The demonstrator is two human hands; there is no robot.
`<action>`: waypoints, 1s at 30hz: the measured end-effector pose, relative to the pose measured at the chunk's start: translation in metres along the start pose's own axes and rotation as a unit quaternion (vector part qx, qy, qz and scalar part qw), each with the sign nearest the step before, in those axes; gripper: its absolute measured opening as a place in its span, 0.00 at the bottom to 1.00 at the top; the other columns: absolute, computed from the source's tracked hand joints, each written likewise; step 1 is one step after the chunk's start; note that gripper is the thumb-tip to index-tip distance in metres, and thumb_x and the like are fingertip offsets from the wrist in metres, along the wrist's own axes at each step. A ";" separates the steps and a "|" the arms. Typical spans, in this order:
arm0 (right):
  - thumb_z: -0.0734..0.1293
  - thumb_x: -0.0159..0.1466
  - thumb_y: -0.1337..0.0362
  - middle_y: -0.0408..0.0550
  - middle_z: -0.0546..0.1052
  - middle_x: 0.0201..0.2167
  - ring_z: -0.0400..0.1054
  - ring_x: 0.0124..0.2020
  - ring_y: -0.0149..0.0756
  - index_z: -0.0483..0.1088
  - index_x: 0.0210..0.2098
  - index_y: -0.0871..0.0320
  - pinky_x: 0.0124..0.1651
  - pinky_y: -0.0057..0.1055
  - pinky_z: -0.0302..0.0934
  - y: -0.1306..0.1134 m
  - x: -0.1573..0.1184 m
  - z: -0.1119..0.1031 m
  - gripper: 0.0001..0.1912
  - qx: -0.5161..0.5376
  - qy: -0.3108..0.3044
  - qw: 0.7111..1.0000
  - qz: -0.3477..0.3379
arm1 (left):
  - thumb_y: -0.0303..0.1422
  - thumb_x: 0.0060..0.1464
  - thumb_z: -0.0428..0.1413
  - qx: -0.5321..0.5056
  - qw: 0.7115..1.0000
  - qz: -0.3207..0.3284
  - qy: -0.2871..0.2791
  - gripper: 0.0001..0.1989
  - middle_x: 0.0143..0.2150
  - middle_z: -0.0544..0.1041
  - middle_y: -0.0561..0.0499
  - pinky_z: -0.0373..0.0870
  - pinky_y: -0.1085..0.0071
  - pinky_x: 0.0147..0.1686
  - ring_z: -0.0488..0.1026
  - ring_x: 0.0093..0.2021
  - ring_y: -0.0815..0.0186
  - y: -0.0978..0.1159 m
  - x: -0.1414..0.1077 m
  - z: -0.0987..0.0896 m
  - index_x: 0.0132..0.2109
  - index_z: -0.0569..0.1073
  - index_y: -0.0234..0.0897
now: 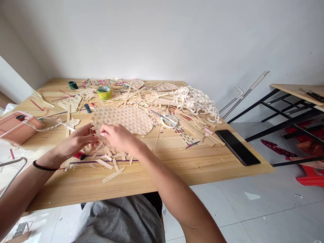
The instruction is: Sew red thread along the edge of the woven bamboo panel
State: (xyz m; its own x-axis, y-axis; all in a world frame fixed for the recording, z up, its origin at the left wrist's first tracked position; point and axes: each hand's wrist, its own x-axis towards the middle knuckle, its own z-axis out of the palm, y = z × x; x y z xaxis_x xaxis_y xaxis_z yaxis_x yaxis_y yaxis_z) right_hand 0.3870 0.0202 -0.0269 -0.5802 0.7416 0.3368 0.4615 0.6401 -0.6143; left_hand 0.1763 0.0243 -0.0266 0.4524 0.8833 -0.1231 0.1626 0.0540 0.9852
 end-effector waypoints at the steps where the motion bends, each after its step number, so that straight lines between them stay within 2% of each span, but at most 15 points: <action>1: 0.62 0.74 0.71 0.45 0.77 0.35 0.65 0.34 0.31 0.72 0.40 0.60 0.40 0.27 0.53 0.001 0.000 -0.002 0.07 0.015 0.006 1.000 -0.001 | 0.37 0.50 0.66 0.003 1.000 -0.001 0.002 0.14 0.30 0.75 0.52 0.67 0.69 0.29 0.71 0.29 0.64 0.001 0.000 0.001 0.38 0.70 0.36; 6: 0.64 0.73 0.70 0.42 0.74 0.31 0.61 0.29 0.28 0.74 0.40 0.61 0.37 0.26 0.51 0.002 -0.001 -0.014 0.07 0.027 0.033 0.998 0.040 | 0.38 0.51 0.68 -0.034 0.999 -0.011 0.008 0.17 0.33 0.77 0.51 0.68 0.70 0.30 0.73 0.30 0.65 -0.001 0.001 0.002 0.42 0.71 0.37; 9: 0.65 0.72 0.71 0.42 0.74 0.30 0.61 0.28 0.28 0.76 0.40 0.61 0.36 0.26 0.51 -0.001 -0.002 -0.021 0.07 0.018 0.028 0.998 0.047 | 0.39 0.51 0.69 -0.079 0.996 -0.019 0.019 0.18 0.32 0.76 0.53 0.69 0.70 0.29 0.74 0.28 0.65 -0.006 0.002 0.002 0.41 0.71 0.37; 13: 0.70 0.69 0.71 0.43 0.78 0.32 0.66 0.31 0.28 0.79 0.37 0.60 0.38 0.26 0.54 -0.018 -0.011 -0.035 0.05 0.003 -0.034 0.999 0.003 | 0.41 0.49 0.70 -0.094 0.995 -0.019 0.025 0.20 0.30 0.76 0.53 0.69 0.71 0.27 0.74 0.27 0.65 -0.007 0.003 0.004 0.41 0.70 0.37; 16: 0.69 0.68 0.73 0.44 0.82 0.38 0.70 0.35 0.30 0.81 0.40 0.57 0.41 0.27 0.57 -0.036 -0.026 -0.041 0.08 -0.035 -0.101 0.994 -0.002 | 0.40 0.48 0.70 -0.087 0.996 -0.017 0.026 0.20 0.28 0.76 0.53 0.67 0.72 0.25 0.73 0.26 0.66 -0.005 0.003 0.006 0.42 0.71 0.37; 19: 0.68 0.70 0.72 0.46 0.82 0.42 0.73 0.38 0.33 0.81 0.47 0.54 0.40 0.29 0.58 -0.048 -0.045 -0.035 0.12 -0.132 -0.163 0.978 -0.005 | 0.41 0.49 0.69 -0.085 0.996 -0.008 0.023 0.20 0.29 0.76 0.52 0.67 0.72 0.26 0.73 0.26 0.65 -0.005 0.003 0.006 0.42 0.71 0.37; 23: 0.66 0.69 0.76 0.47 0.79 0.38 0.72 0.38 0.36 0.79 0.50 0.55 0.38 0.31 0.58 -0.044 -0.060 -0.017 0.16 -0.267 -0.229 0.935 -0.036 | 0.40 0.50 0.68 -0.072 0.997 0.007 0.015 0.19 0.29 0.76 0.52 0.66 0.71 0.26 0.73 0.27 0.65 -0.010 0.004 0.004 0.43 0.71 0.38; 27: 0.65 0.70 0.76 0.48 0.77 0.39 0.70 0.40 0.37 0.78 0.45 0.59 0.38 0.33 0.59 -0.029 -0.063 -0.007 0.11 -0.314 -0.212 0.922 -0.076 | 0.41 0.52 0.67 -0.062 0.998 0.005 0.007 0.18 0.30 0.76 0.52 0.66 0.70 0.27 0.72 0.27 0.65 -0.013 0.005 0.003 0.43 0.69 0.38; 30: 0.67 0.70 0.74 0.48 0.76 0.35 0.69 0.37 0.35 0.78 0.36 0.61 0.36 0.32 0.58 -0.019 -0.063 -0.007 0.08 -0.310 -0.174 0.929 -0.104 | 0.41 0.52 0.66 -0.057 0.998 0.006 0.013 0.18 0.31 0.76 0.53 0.66 0.70 0.28 0.73 0.28 0.65 -0.012 0.004 0.003 0.43 0.69 0.38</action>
State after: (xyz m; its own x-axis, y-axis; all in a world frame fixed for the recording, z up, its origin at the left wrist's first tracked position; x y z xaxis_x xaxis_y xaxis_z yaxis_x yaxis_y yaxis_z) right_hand 0.4191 -0.0375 -0.0314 -0.8323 0.5477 0.0856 0.5501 0.8351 0.0048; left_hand 0.1787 0.0262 -0.0395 0.4311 0.8956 -0.1100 0.0557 0.0953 0.9939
